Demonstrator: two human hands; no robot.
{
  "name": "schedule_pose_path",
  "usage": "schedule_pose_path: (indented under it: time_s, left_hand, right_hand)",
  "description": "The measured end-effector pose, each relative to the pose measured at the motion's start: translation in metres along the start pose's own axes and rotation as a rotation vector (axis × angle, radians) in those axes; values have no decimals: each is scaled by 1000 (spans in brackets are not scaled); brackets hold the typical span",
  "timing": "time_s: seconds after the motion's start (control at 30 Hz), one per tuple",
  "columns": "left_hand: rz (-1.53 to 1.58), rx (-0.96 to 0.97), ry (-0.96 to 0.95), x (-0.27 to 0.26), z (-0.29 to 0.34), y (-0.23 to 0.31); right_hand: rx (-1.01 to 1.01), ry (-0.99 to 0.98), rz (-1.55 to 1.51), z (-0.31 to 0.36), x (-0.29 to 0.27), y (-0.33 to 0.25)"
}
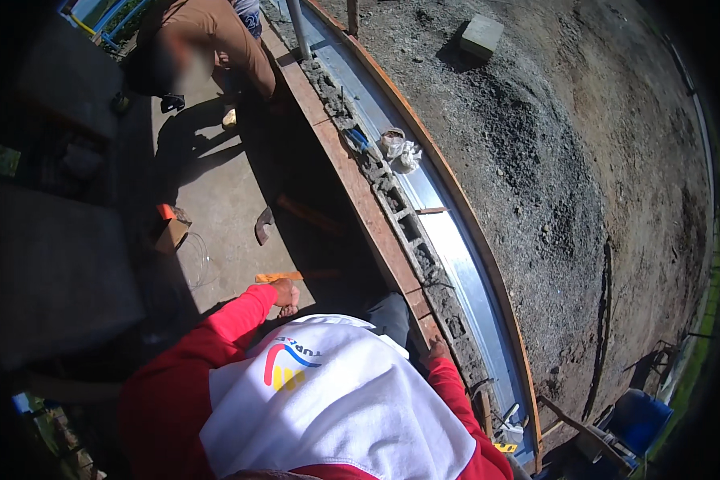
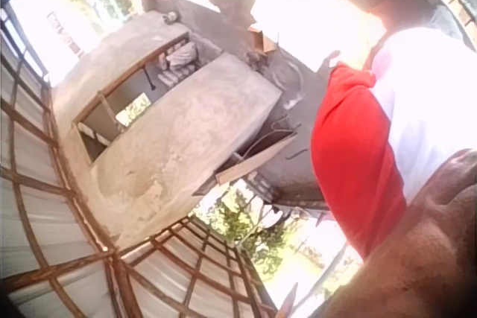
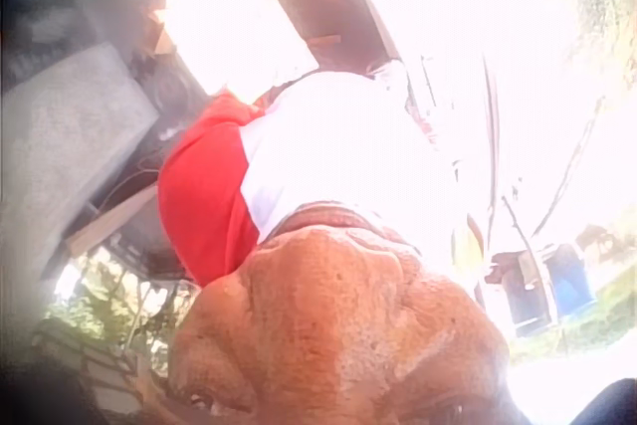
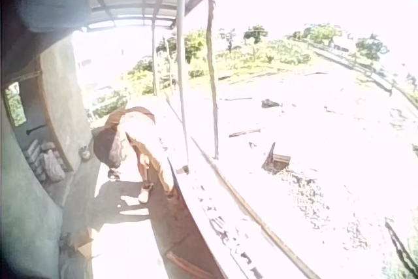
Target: Installing wooden formwork for a concrete wall at a construction site.
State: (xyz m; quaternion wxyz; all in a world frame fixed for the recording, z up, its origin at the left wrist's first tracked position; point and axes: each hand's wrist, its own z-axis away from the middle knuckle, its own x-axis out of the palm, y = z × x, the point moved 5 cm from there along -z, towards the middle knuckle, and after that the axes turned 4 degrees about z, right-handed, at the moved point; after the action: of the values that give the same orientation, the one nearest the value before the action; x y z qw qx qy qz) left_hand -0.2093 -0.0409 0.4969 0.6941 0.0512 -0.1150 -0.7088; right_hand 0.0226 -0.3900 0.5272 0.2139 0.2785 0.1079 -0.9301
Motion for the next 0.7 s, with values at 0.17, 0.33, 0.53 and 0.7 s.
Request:
schedule_pose_path:
  time_s: [0.17, 0.33, 0.53, 0.7]
  left_hand:
    - [-164, 82, 215, -1, 64, 41]
    - [-268, 231, 230, 3, 85, 40]
    - [-369, 159, 224, 2, 46, -4]
    - [-391, 166, 190, 2, 34, -16]
  right_hand:
    - [-28, 104, -112, -11, 9, 12]
    - [-23, 129, 48, -6, 0, 1]
    - [-137, 63, -90, 1, -14, -18]
    - [-173, 103, -55, 0, -23, -19]
